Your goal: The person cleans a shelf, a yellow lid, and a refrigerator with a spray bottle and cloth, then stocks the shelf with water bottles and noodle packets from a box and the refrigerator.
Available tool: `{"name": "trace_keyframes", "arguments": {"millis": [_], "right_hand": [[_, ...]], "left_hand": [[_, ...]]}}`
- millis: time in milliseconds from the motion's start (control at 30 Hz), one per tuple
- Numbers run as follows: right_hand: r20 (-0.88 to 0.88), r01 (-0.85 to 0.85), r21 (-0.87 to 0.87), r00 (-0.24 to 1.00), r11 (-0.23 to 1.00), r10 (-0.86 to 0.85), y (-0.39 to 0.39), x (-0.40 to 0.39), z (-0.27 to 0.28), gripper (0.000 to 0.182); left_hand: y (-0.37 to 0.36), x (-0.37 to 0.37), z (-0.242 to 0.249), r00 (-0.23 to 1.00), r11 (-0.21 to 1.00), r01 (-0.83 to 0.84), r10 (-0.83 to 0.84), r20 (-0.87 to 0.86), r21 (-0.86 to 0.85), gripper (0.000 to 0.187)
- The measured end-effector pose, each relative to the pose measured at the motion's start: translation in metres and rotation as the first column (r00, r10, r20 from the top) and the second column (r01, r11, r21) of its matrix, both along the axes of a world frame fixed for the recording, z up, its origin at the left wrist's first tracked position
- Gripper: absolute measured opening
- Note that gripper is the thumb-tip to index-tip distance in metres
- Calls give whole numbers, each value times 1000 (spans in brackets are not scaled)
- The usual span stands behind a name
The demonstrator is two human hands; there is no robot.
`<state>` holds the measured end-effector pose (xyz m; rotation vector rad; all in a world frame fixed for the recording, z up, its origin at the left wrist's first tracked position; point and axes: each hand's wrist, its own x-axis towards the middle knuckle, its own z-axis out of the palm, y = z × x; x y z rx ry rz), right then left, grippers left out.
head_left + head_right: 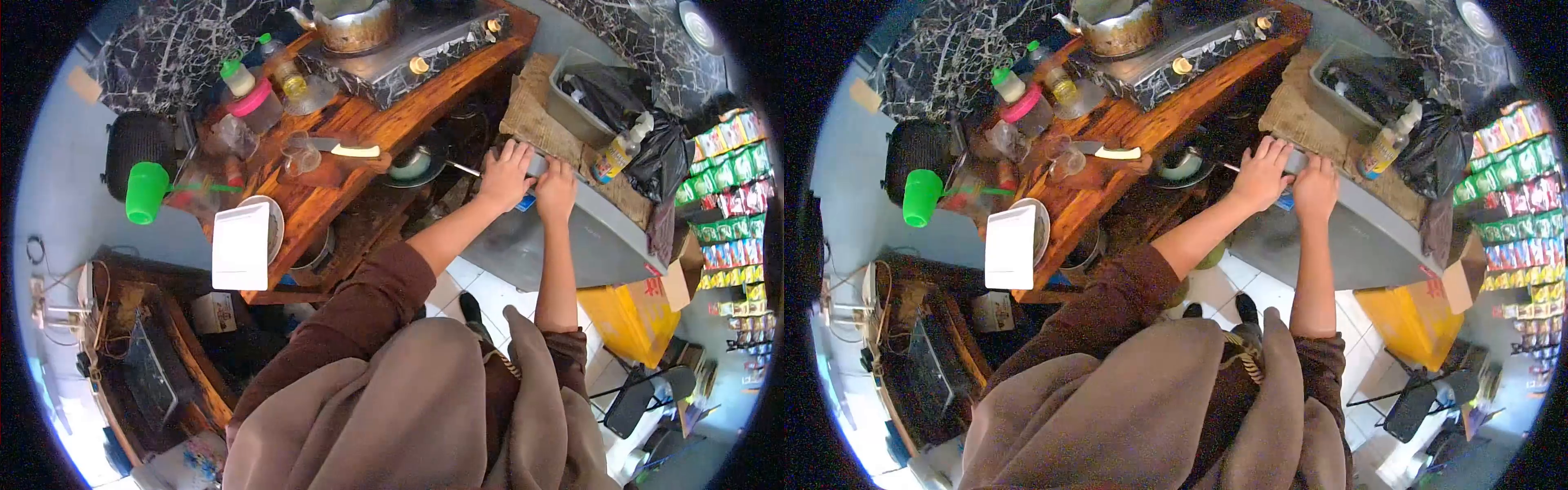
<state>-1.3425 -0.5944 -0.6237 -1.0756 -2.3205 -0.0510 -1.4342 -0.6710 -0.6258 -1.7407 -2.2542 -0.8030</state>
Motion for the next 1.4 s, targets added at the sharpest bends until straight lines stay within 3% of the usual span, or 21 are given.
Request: {"name": "trace_keyframes", "arguments": {"millis": [33,133,267,333,400,433,533,600,633,700,800,900,933,967,1000,1067,1267,1333,1367,1400], "right_hand": [[3,15,14,1000,1000,-15,-1,-1,0,28],[7,24,4,1000,1000,-24,-7,1,-1,28],[-24,-51,-15,998,999,51,-29,15,0,27],[-35,-70,-49,997,996,68,-55,30,5,26],[-38,-92,-11,995,996,92,-89,52,10,24],[-26,-94,56,995,994,96,-106,65,12,24],[9,-127,-85,992,988,129,-145,118,16,21],[26,-169,-233,983,958,179,-163,155,27,20],[27,-140,-236,988,962,151,-170,172,31,20],[0,-245,-298,967,923,256,-181,207,35,19],[-84,-205,-377,979,903,187,-195,249,42,20],[-16,-11,-334,1000,942,6,-208,295,52,37],[28,90,-281,996,955,-86,-213,310,54,46],[33,158,-361,987,919,-157,-215,331,49,64],[-90,185,-448,964,875,-251,-217,349,44,69],[51,350,-406,931,844,-362,-220,379,51,70],[235,675,-384,731,629,-641,-210,463,46,55],[210,724,-146,689,675,-694,-201,485,22,50],[256,756,89,612,648,-749,-192,495,9,48],[274,785,164,545,597,-793,-185,498,9,47]], "left_hand": [[-1,0,-1,999,996,-5,9,-53,90,57],[-1,2,-8,998,991,-4,12,-60,131,58],[-26,18,-5,997,999,-35,37,-62,35,57],[-52,28,1,995,997,-23,30,-100,69,54],[-87,39,16,987,978,151,-143,67,-145,57],[-105,47,19,972,963,213,-192,133,-164,58],[-145,95,7,909,903,393,-352,222,-176,61],[-166,127,23,849,814,510,-426,312,-278,64],[-171,142,22,816,788,564,-487,311,-246,66],[-175,167,29,761,710,646,-572,305,-281,65],[-168,198,38,628,541,776,-710,320,-324,65],[-152,222,49,410,192,883,-760,504,-429,65],[-149,229,47,395,173,886,-768,504,-431,65],[-147,237,40,281,129,953,-715,640,-274,63],[-146,244,31,147,102,989,-645,750,-105,61],[-141,258,3,18,116,989,-730,683,97,56],[-132,234,-47,308,423,906,-644,701,-10,46],[-132,211,-78,397,510,858,-582,710,-61,44],[-136,201,-93,433,542,834,-529,730,-102,43],[-137,192,-103,469,571,808,-477,743,-144,43]]}}
